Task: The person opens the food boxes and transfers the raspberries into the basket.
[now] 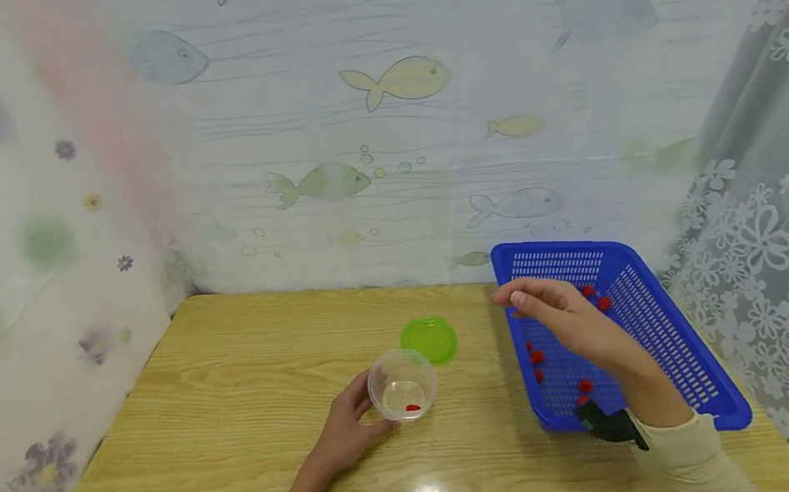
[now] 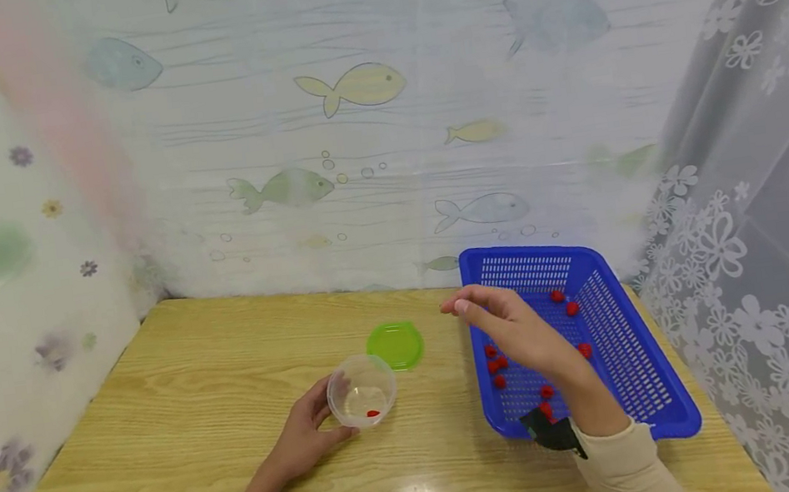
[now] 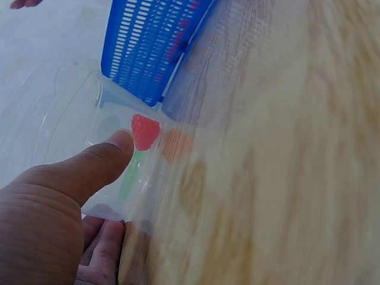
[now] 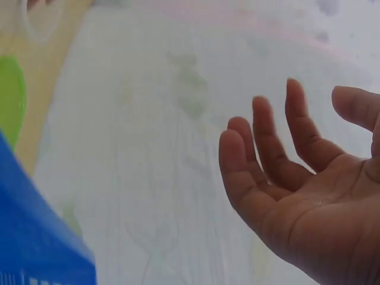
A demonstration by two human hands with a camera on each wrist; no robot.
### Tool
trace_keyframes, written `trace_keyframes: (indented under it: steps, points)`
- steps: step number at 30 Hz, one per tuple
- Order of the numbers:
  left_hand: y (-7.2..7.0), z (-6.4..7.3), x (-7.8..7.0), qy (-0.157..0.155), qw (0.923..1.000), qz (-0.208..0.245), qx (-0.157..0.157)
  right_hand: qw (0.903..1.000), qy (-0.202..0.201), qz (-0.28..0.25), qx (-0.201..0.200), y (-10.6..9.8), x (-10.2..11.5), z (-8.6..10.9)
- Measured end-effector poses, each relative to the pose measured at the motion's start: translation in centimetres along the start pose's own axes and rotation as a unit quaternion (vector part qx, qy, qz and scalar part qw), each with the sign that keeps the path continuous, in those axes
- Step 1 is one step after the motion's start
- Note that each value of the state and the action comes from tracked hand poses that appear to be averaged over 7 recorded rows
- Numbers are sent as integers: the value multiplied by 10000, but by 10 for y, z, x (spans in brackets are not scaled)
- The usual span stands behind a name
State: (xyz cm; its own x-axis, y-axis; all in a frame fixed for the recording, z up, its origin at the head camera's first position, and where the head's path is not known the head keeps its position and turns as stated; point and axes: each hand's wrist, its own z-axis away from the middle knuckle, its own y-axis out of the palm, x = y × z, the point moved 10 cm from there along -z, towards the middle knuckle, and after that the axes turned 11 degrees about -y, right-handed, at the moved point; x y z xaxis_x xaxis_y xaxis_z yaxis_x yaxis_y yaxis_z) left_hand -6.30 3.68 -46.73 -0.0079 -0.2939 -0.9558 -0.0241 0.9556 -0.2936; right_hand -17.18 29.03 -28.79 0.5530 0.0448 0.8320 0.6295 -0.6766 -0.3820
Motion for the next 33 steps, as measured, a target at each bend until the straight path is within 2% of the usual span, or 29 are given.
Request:
trace_keyframes:
  steps: [4, 8, 14, 19, 26, 33]
  points:
    - [0, 0, 1, 6, 10000, 9, 8, 9996, 84, 132, 242, 33, -1, -6]
    - [0, -2, 2, -57, 9999, 97, 49, 9989, 156, 362, 249, 56, -8, -12]
    - [-1, -2, 3, -88, 9998, 165, 20, 9957, 334, 852, 142, 90, -40, -21]
    - [-1, -2, 4, -66, 9999, 147, 24, 9938, 387, 1012, 269, 120, -64, -22]
    - [-1, -2, 4, -73, 9999, 111, 43, 9931, 617, 893, 443, 145, -84, -21]
    - [0, -2, 6, -175, 9997, 176, 69, 9920, 764, 905, 437, 154, -97, -19]
